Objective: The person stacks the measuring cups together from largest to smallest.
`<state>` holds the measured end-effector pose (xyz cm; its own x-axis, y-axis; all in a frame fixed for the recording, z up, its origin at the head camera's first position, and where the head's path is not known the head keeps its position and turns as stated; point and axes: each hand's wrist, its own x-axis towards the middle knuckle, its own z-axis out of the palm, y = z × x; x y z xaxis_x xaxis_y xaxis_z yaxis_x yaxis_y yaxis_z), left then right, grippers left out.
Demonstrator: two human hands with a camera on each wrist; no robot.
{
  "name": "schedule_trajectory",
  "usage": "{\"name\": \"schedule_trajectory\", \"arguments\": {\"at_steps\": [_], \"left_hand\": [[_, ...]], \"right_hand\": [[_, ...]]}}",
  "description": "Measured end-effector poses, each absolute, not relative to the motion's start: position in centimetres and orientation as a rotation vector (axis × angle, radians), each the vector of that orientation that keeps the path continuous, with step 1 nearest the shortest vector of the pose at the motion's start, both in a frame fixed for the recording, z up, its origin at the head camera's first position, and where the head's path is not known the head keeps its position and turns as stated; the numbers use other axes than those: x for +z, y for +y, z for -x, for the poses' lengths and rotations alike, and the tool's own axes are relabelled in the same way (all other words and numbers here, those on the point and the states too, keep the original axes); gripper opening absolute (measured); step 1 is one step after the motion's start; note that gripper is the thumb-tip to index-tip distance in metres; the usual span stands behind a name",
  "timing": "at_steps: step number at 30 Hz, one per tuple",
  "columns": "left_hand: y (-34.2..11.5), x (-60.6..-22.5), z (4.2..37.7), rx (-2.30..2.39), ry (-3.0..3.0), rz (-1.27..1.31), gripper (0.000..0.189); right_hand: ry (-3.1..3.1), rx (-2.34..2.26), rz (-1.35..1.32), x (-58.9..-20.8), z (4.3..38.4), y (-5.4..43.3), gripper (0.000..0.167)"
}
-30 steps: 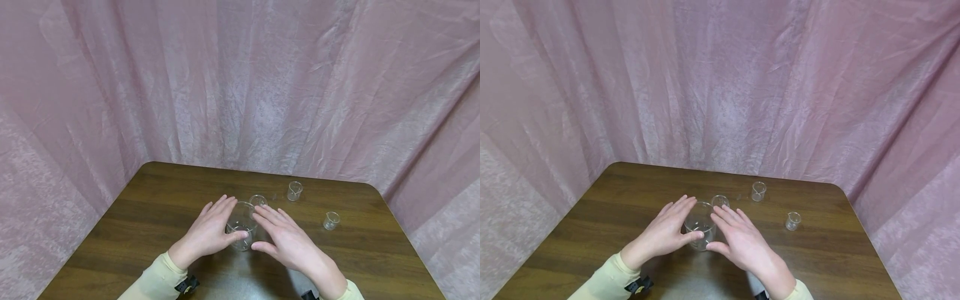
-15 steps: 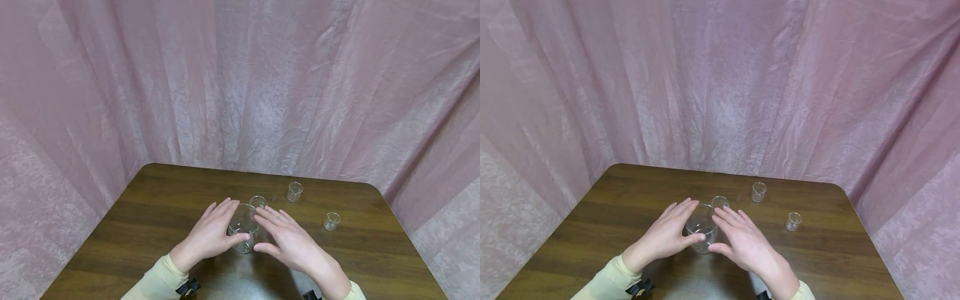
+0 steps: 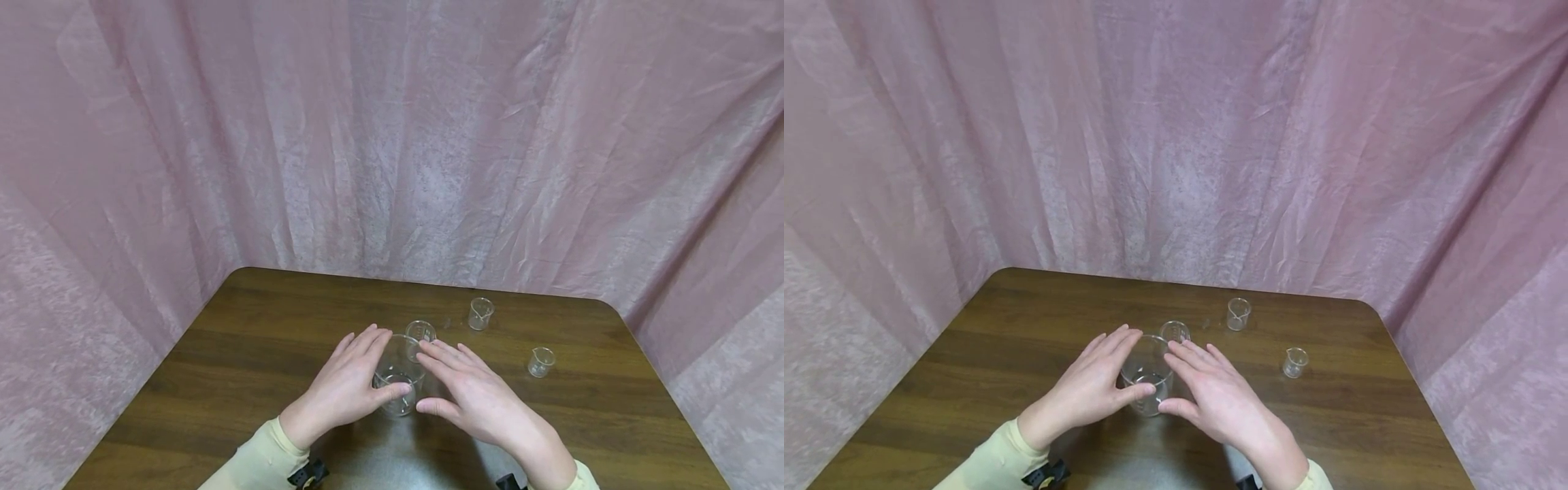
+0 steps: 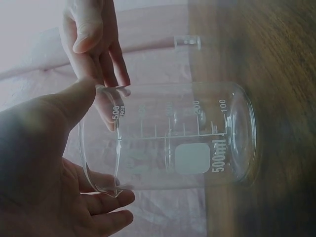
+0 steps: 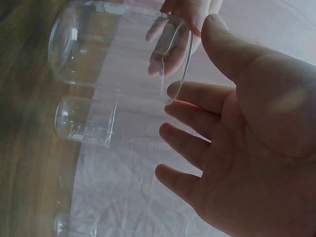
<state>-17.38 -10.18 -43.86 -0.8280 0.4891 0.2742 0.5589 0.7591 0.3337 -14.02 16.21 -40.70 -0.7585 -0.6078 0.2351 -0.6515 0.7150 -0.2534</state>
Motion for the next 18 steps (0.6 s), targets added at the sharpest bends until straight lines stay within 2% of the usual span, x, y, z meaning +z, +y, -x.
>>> {"name": "schedule_trajectory", "arguments": {"at_steps": [18], "left_hand": [[-9.97,-44.12,17.37,-0.650,-2.779,0.822,0.092]], "right_hand": [[-2.790,0.482,-1.030,-40.56,13.97,16.37,0.077]]}}
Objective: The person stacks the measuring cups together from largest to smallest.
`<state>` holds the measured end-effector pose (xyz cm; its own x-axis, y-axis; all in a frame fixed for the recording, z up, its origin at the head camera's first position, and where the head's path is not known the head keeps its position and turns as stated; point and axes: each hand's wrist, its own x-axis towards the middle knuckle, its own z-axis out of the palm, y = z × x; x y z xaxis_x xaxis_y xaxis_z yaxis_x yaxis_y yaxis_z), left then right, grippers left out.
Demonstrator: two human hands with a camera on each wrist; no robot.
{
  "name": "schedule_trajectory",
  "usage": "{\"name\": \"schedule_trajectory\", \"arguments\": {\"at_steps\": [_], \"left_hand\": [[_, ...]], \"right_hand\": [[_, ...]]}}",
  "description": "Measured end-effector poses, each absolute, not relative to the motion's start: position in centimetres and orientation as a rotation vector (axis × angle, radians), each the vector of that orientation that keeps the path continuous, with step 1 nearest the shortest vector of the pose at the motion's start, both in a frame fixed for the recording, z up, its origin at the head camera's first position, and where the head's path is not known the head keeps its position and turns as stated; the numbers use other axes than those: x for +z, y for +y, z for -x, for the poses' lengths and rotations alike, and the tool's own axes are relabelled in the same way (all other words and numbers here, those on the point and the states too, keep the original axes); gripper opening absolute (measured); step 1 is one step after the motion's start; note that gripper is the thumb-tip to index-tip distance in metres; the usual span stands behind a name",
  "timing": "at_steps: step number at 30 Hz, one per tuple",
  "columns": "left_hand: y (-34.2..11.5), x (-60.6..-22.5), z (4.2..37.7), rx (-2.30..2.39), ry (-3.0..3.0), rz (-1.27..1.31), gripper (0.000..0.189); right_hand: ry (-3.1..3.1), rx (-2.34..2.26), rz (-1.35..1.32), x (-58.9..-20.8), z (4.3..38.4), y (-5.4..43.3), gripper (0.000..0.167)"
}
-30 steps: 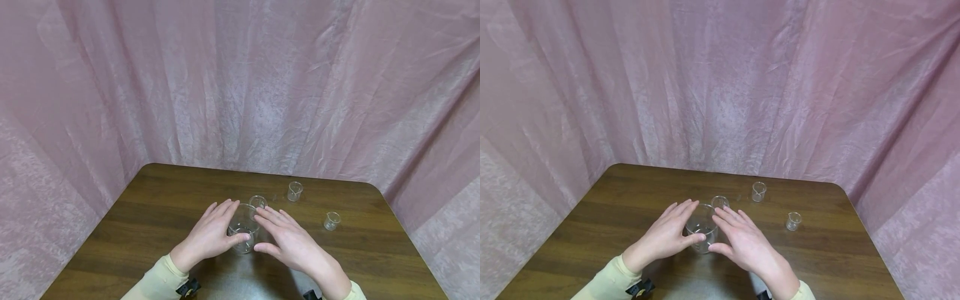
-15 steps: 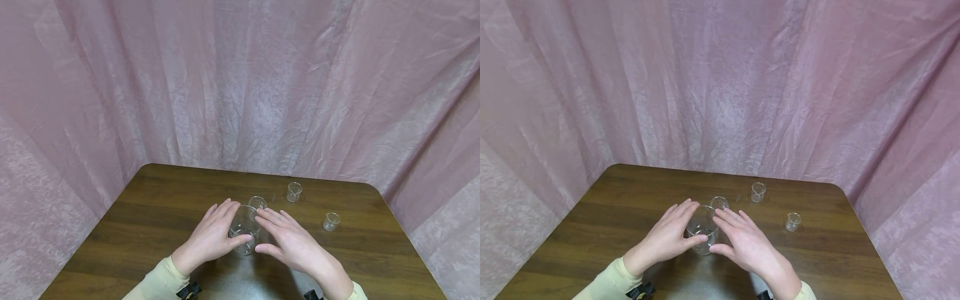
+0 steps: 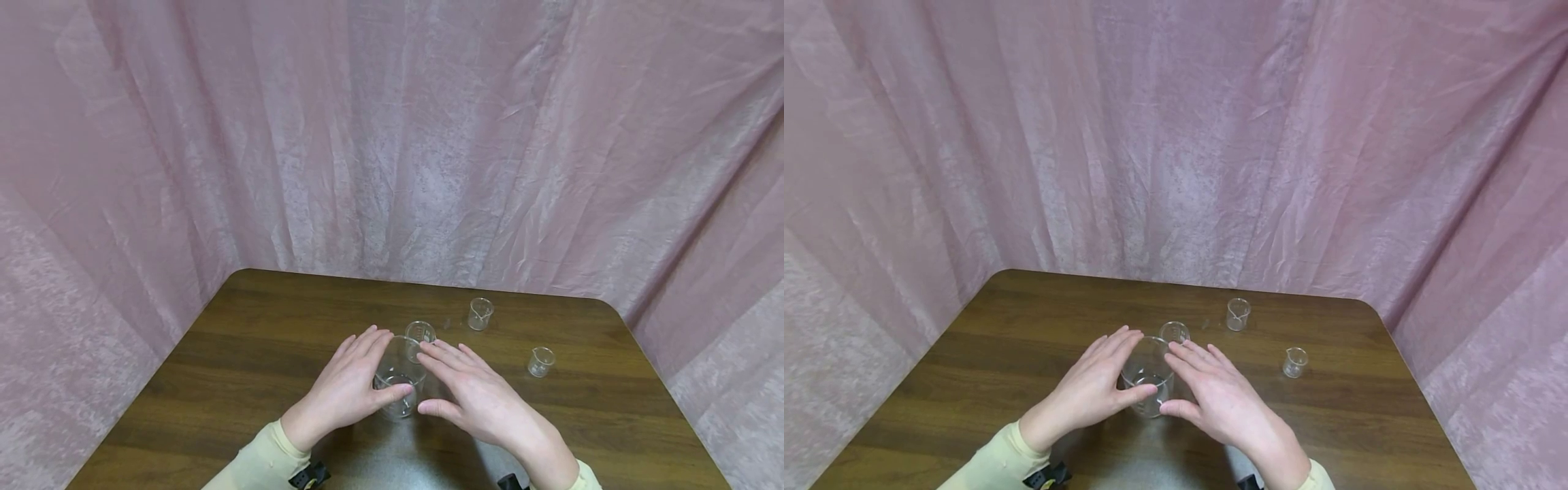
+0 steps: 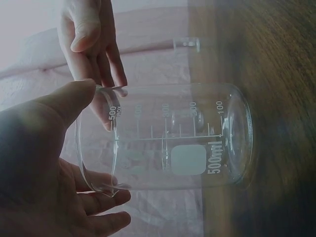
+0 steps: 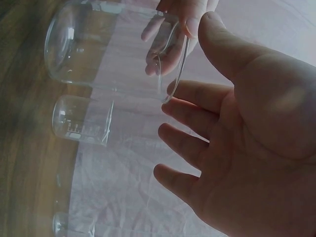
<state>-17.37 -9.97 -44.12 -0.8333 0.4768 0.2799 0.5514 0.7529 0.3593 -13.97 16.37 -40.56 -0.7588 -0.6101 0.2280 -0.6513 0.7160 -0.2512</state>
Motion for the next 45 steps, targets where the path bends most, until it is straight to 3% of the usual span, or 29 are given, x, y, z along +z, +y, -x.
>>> {"name": "schedule_trajectory", "arguments": {"at_steps": [19,45], "left_hand": [[-10.0,-44.1,17.4,-0.675,-2.787,0.807,0.093],[-10.0,-44.4,17.4,-0.660,-2.790,0.802,0.092]], "right_hand": [[-2.769,0.544,-0.928,-40.4,14.6,17.3,0.077],[-2.768,0.611,-0.665,-41.4,18.4,17.0,0.075]]}}
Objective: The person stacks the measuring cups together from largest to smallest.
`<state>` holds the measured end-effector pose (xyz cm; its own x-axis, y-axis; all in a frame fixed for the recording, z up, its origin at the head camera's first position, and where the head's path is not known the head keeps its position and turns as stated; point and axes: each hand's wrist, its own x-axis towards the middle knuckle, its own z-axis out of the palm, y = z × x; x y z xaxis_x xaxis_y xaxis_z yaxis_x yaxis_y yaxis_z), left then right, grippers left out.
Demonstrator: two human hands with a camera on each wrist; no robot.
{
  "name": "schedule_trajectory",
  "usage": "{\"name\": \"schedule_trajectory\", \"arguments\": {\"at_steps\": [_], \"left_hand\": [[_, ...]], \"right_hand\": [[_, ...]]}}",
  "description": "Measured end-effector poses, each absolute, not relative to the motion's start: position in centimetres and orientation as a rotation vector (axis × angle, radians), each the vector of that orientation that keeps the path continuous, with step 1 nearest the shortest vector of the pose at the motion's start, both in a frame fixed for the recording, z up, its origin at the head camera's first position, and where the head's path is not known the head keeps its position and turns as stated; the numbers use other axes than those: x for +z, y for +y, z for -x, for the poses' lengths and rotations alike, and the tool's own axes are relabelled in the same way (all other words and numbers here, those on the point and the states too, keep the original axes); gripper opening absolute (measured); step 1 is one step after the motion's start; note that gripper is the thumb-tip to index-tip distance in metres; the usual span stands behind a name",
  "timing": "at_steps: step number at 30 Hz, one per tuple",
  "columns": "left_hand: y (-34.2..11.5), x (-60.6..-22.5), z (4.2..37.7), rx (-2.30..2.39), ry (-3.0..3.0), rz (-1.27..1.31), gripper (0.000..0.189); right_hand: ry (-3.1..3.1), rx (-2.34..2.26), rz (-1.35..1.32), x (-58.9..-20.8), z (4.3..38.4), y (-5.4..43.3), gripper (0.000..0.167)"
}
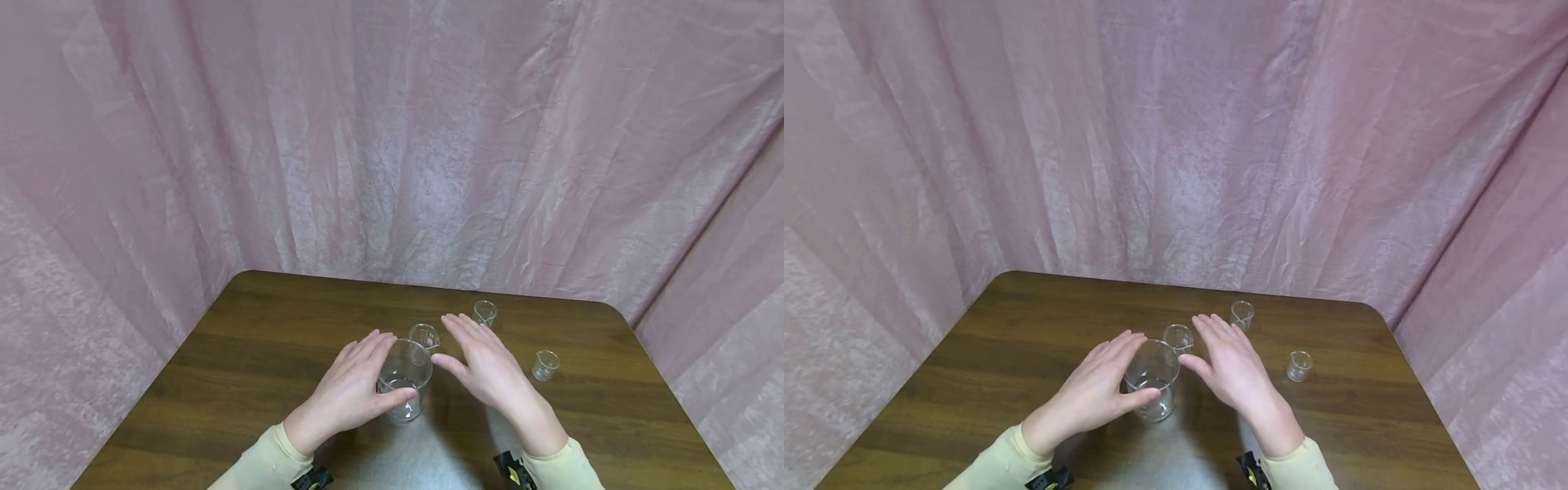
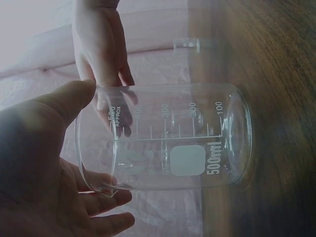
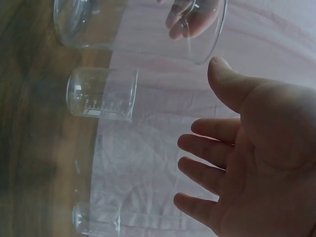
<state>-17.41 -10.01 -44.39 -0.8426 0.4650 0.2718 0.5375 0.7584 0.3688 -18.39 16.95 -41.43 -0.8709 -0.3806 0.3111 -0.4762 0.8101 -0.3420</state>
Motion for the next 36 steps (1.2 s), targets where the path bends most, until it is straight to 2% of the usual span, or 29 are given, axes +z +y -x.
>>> {"name": "schedule_trajectory", "arguments": {"at_steps": [9,36], "left_hand": [[-10.1,-44.4,17.4,-0.644,-2.781,0.798,0.091],[-9.3,-44.0,17.7,-0.656,-2.757,0.829,0.081]], "right_hand": [[-2.778,0.645,-0.641,-41.8,19.4,16.8,0.068],[-2.827,0.681,-0.660,-43.7,21.8,15.9,0.065]]}}
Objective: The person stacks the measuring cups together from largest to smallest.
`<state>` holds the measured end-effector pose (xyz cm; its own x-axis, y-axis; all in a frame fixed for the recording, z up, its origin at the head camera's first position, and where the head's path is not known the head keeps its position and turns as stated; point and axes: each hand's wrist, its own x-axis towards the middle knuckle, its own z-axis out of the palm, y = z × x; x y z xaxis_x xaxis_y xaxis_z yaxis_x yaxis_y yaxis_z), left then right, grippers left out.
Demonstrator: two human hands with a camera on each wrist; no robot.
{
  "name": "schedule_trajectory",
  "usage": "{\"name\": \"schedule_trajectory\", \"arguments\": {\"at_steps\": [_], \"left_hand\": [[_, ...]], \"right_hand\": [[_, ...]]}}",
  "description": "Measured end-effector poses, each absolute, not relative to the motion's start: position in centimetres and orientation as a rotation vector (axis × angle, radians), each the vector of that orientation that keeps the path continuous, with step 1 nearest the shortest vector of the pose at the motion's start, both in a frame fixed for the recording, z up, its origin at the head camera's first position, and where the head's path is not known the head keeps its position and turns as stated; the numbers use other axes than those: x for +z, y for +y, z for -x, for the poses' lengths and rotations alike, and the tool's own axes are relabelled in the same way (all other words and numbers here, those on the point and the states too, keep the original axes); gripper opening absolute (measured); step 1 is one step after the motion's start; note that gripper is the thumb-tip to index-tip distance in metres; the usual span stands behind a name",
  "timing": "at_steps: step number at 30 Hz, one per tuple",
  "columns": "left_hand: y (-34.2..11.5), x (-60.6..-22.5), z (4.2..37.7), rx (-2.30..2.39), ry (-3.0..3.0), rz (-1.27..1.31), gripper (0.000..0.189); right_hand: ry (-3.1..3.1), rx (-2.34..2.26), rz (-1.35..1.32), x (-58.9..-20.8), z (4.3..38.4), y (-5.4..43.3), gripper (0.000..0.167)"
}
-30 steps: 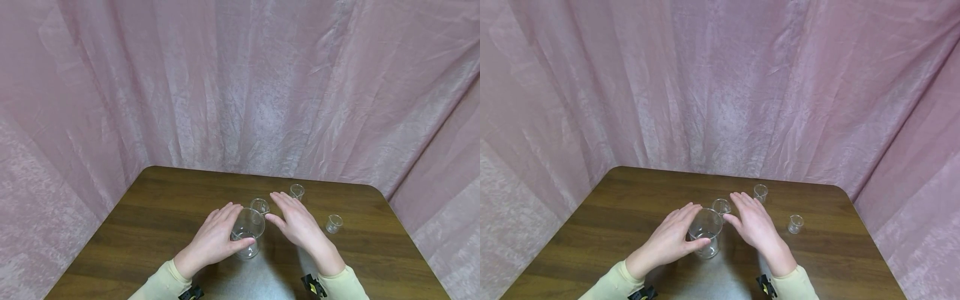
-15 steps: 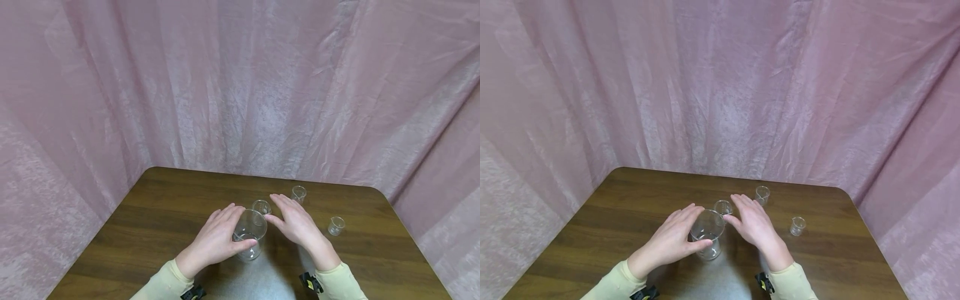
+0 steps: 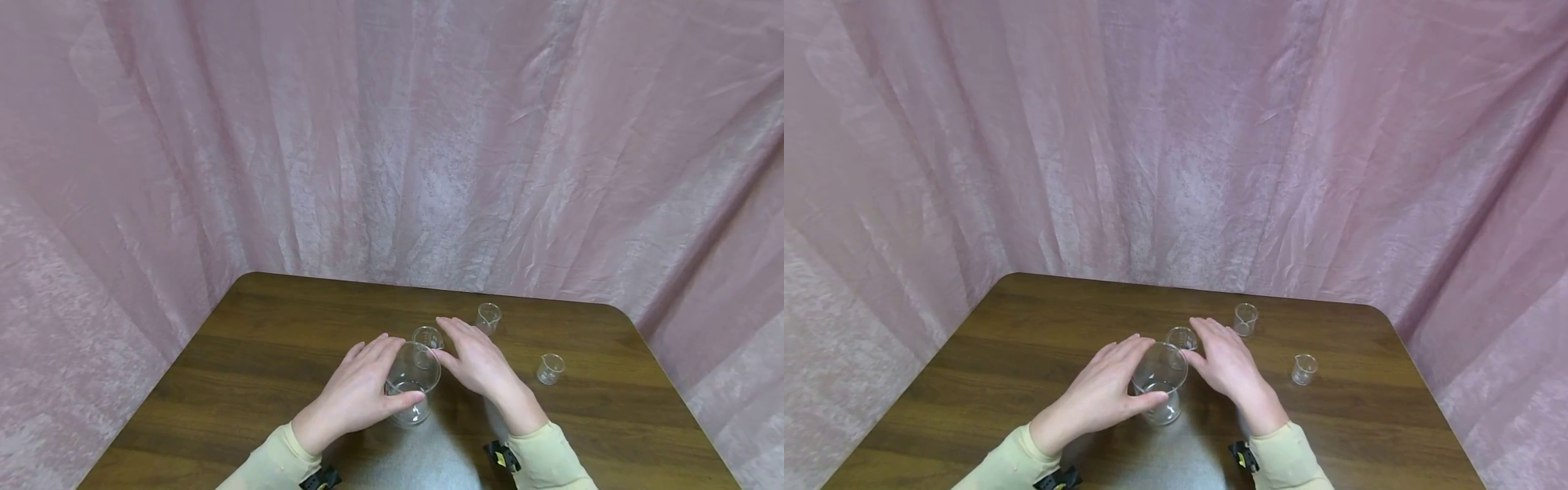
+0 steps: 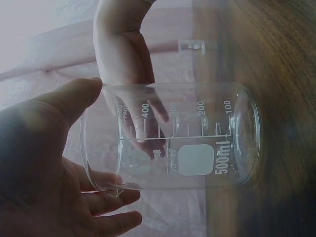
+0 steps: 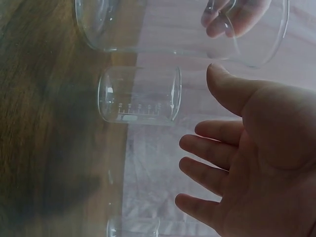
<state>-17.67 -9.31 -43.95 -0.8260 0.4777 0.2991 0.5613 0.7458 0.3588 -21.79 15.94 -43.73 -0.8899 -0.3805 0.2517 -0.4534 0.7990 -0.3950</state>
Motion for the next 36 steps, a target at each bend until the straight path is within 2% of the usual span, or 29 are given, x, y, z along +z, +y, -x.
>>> {"name": "schedule_trajectory", "arguments": {"at_steps": [36], "left_hand": [[-9.3,-44.0,17.6,-0.656,-2.750,0.841,0.080]], "right_hand": [[-2.882,0.724,-0.645,-45.5,22.6,15.0,0.067]]}}
